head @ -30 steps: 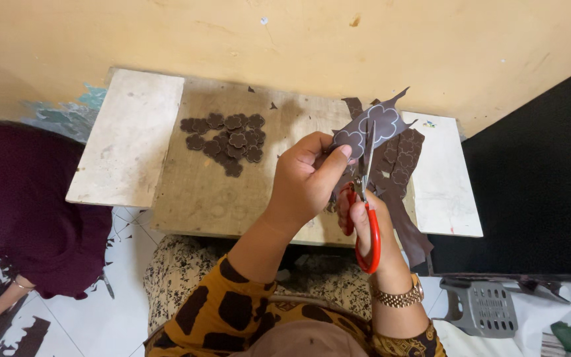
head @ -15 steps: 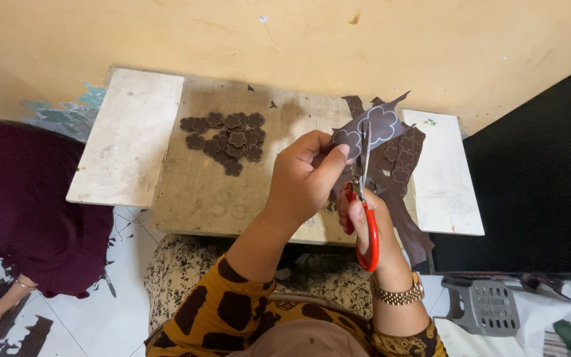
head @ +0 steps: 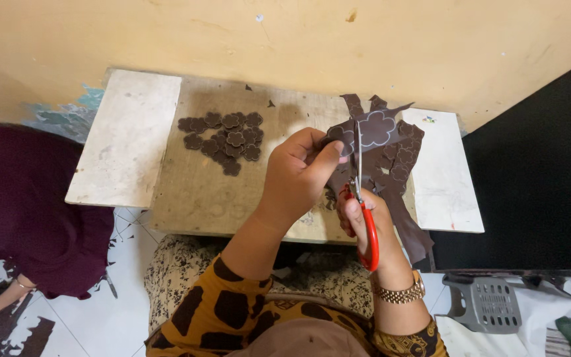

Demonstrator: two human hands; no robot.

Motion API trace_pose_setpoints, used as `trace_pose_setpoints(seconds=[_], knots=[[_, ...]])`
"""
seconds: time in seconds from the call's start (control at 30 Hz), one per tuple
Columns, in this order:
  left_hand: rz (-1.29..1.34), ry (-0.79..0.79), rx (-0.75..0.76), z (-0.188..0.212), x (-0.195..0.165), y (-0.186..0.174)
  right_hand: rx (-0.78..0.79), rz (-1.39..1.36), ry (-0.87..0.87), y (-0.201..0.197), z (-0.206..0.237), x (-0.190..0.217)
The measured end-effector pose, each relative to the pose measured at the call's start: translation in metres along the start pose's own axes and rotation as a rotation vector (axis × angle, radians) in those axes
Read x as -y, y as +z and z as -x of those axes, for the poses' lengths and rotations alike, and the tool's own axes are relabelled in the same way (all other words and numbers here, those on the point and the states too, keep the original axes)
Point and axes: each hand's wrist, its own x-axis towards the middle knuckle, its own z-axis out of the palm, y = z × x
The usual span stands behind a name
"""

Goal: The person cuts flower-shaped pieces from brown leather strips using red-handled scissors, following drawn outlines. They cut one piece at a time, place finished flower cutouts in a pile on the workbench, and set scraps aside while continuing along the strip.

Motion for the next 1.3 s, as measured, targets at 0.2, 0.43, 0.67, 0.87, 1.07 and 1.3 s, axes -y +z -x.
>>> trace_pose_setpoints(seconds=[0.2, 0.43, 0.67, 0.87, 1.07, 1.3], knots=[[0.068, -0.003, 0.01, -0.001, 0.003, -0.001, 0.003, 0.051, 0.008, 0.0, 0.002, 0.002], [0.12, -0.009, -0.009, -0.004, 0.004, -0.001, 0.007, 0.035, 0.014, 0.0, 0.001, -0.001], [-0.027, -0.008, 0.021, -0.002, -0.003, 0.0, 0.076, 0.055, -0.04, 0.002, 0.001, 0.008], [-0.182, 0.0, 0.058, 0.0, -0.015, -0.003, 0.11, 0.106, -0.067, 0.003, 0.001, 0.018], [-0.235, 0.029, 0.056, 0.0, -0.022, -0.003, 0.132, 0.095, -0.093, 0.004, 0.001, 0.02], [-0.253, -0.004, 0.04, -0.001, -0.023, -0.004, 0.105, 0.03, -0.044, 0.004, 0.002, 0.017]])
